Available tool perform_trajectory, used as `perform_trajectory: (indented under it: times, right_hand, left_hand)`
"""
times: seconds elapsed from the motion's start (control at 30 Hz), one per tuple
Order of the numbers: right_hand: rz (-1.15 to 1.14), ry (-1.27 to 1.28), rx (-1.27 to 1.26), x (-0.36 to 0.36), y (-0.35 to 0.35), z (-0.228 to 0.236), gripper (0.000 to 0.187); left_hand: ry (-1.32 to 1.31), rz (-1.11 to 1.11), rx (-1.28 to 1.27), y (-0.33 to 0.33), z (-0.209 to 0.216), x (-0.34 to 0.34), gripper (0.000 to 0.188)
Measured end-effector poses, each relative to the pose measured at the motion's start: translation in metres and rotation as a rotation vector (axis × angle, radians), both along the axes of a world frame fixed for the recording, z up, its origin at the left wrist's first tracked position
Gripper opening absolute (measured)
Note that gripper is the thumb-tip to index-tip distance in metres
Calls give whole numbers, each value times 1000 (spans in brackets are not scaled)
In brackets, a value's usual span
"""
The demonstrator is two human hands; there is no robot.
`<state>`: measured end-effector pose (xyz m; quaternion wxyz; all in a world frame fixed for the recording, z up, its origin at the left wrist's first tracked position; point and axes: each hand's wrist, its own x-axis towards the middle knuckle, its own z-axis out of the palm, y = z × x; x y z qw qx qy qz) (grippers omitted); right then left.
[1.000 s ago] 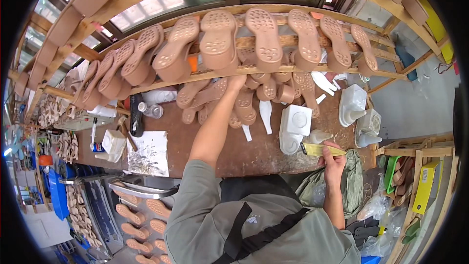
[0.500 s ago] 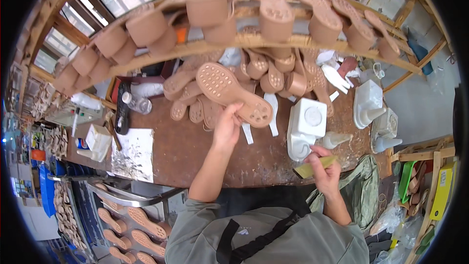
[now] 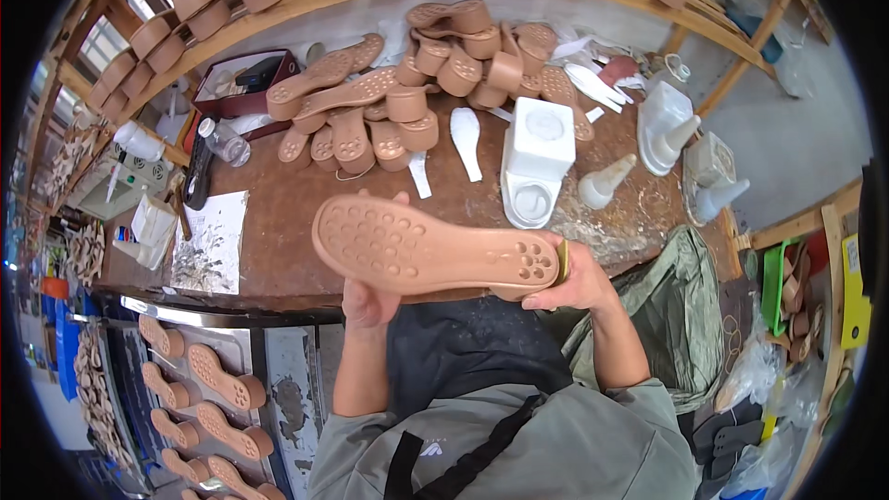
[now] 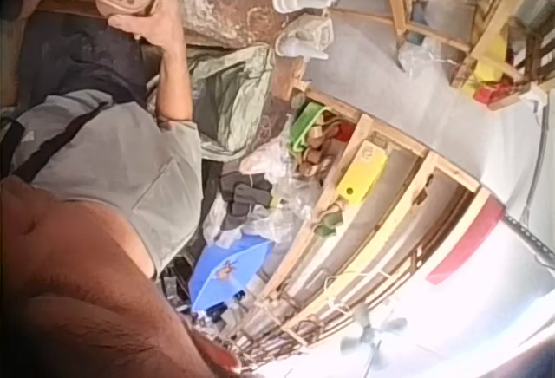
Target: The person repeatedly applies a clear adhesive to the bottom of multiple brown shoe soles using a small brush. They dip the brush into a white container, spread the glue across the textured surface, and place each treated sole onto a wooden rack. The process is repeated for several soles throughout the clip.
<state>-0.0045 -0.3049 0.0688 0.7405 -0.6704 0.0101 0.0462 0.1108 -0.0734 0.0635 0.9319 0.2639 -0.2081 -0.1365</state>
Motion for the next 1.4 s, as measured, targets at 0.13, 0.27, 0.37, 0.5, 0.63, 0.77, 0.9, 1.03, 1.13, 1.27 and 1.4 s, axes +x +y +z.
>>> perform_trajectory:
  times: [0.13, 0.27, 0.37, 0.5, 0.63, 0.77, 0.9, 1.03, 1.13, 1.27, 1.4]
  right_hand:
    - [40, -9, -126, -7, -14, -16, 62]
    - [-428, 55, -98, -10, -44, -29, 33]
    - [-718, -18, 54, -1, -76, -48, 27]
    - [-696, -77, -81, 21, -67, -61, 24]
    - [-708, -73, -303, 26, -60, -74, 19]
    - [-707, -66, -453, 29, -55, -83, 16]
    - [-697, -103, -530, 34, -55, -87, 15]
    - [-683, -81, -530, 36, -54, -84, 15]
    - [-669, -78, -553, 38, -54, -87, 16]
    - [-664, 47, -306, 40, -51, -82, 15]
    - [-750, 97, -8, 40, -60, -76, 13]
  left_hand:
    - [-115, -96, 248, 13, -24, -1, 108]
    - [-220, 224, 407, 14, -41, -15, 112]
    - [-411, 496, 601, -5, -78, -15, 113]
    - [-487, 531, 776, -22, -106, -24, 115]
    - [-644, 449, 1125, -13, -98, -30, 115]
    - [-633, 320, 1292, -9, -104, -40, 103]
    - [-799, 58, 1744, -8, -92, -43, 91]
    - [-692, 275, 1115, -12, -129, -47, 115]
    - [-828, 320, 1242, -11, -129, -46, 116]
    - [-593, 117, 1338, -4, -136, -56, 89]
    - [1, -282, 778, -4, -116, -54, 90]
